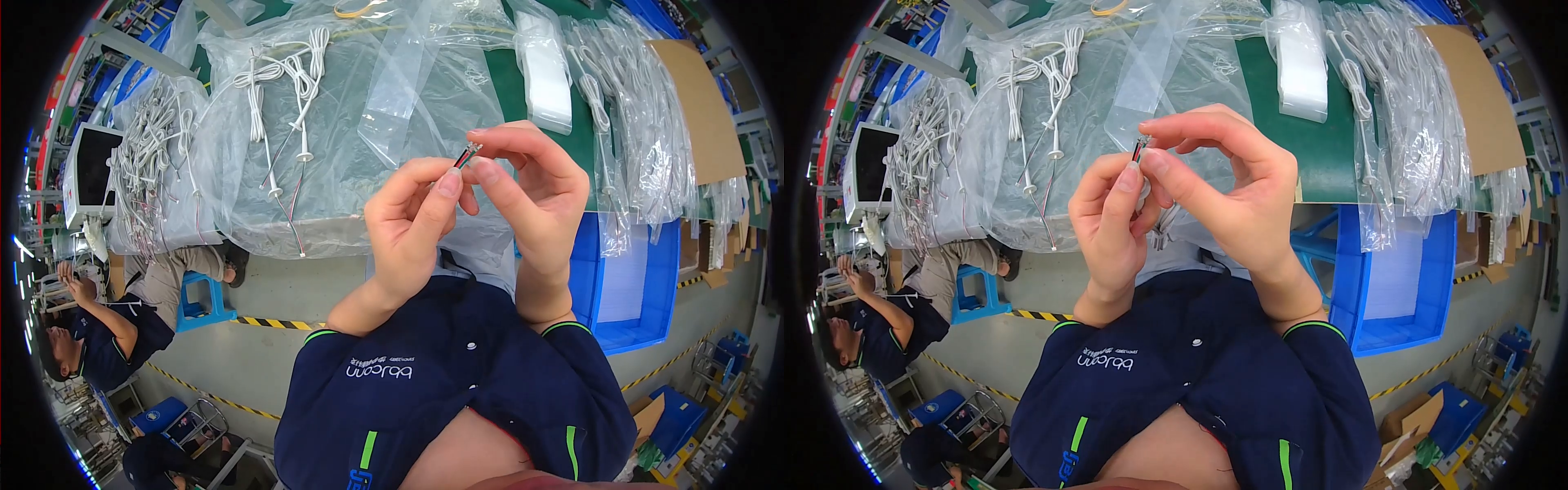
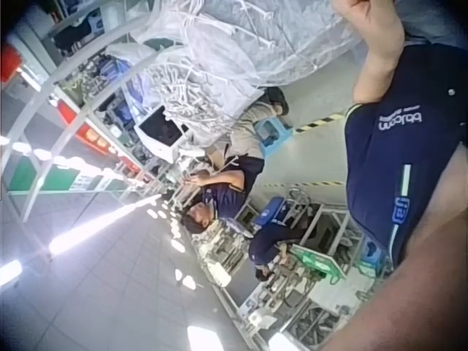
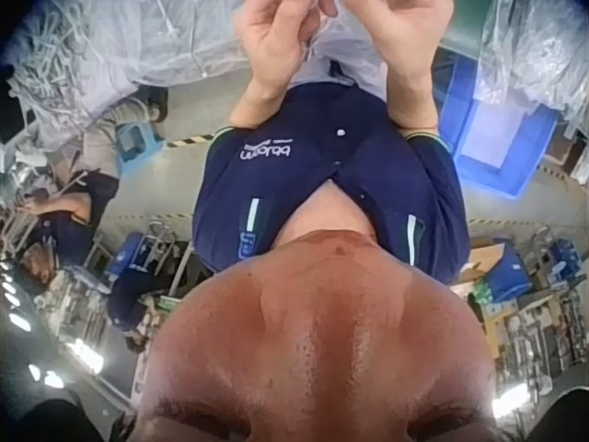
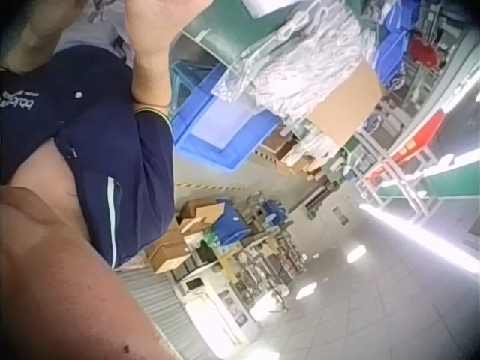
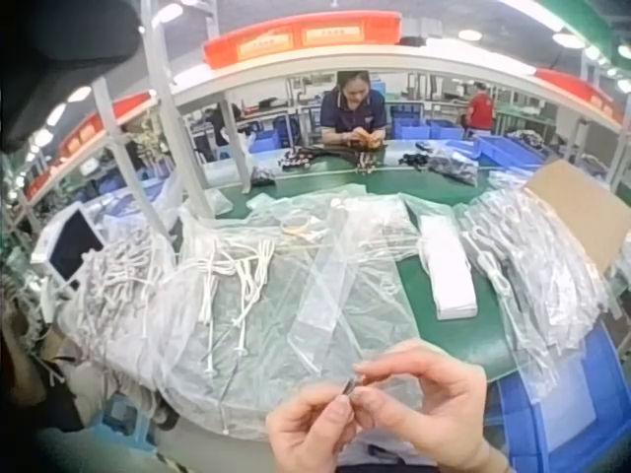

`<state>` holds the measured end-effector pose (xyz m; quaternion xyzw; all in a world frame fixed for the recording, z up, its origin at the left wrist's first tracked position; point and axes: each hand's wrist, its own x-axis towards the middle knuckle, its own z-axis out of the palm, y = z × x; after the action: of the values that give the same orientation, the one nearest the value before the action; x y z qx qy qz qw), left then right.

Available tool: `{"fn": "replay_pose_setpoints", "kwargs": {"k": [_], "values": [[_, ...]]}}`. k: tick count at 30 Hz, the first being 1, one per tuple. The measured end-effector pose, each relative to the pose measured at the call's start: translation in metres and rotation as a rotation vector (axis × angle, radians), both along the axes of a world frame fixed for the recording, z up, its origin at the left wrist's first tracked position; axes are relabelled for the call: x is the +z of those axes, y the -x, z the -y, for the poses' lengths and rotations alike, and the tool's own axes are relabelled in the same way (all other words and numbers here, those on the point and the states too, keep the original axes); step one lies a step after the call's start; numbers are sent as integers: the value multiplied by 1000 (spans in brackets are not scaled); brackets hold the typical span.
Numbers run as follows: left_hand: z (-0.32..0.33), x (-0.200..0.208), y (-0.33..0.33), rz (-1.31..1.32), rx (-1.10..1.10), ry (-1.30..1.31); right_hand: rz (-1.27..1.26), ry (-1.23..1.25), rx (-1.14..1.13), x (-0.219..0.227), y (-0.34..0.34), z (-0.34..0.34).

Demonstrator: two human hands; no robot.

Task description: The person assembles electronic cable harnesses by hand, attaching plastic plugs and plastic organizers to wire bundles.

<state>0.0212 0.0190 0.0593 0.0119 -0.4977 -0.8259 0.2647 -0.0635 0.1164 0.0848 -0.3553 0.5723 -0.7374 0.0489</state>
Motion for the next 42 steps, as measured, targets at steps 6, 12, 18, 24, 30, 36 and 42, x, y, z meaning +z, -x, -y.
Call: {"fn": "replay_pose_setpoints", "kwargs": {"k": [6,12,18,24,30,36,42], "values": [[-1,-1,0,18,-7,0,166,-2,12,0,-3,0],[-6,-7,2,20,34,46,219,10,-78,10,-7,3],[-9,-8,4,45,142,124,-17,-48,-220,3,-11,4],[-7,-15,3,68,182,123,-360,-5,-237,-2,-2,10],[-5,-7,3,80,178,146,-194,-32,-124,-2,3,10],[-1,-8,4,87,113,128,-58,61,16,-12,12,9],[2,-6,1,104,101,146,-347,-8,-75,-7,10,8]]}}
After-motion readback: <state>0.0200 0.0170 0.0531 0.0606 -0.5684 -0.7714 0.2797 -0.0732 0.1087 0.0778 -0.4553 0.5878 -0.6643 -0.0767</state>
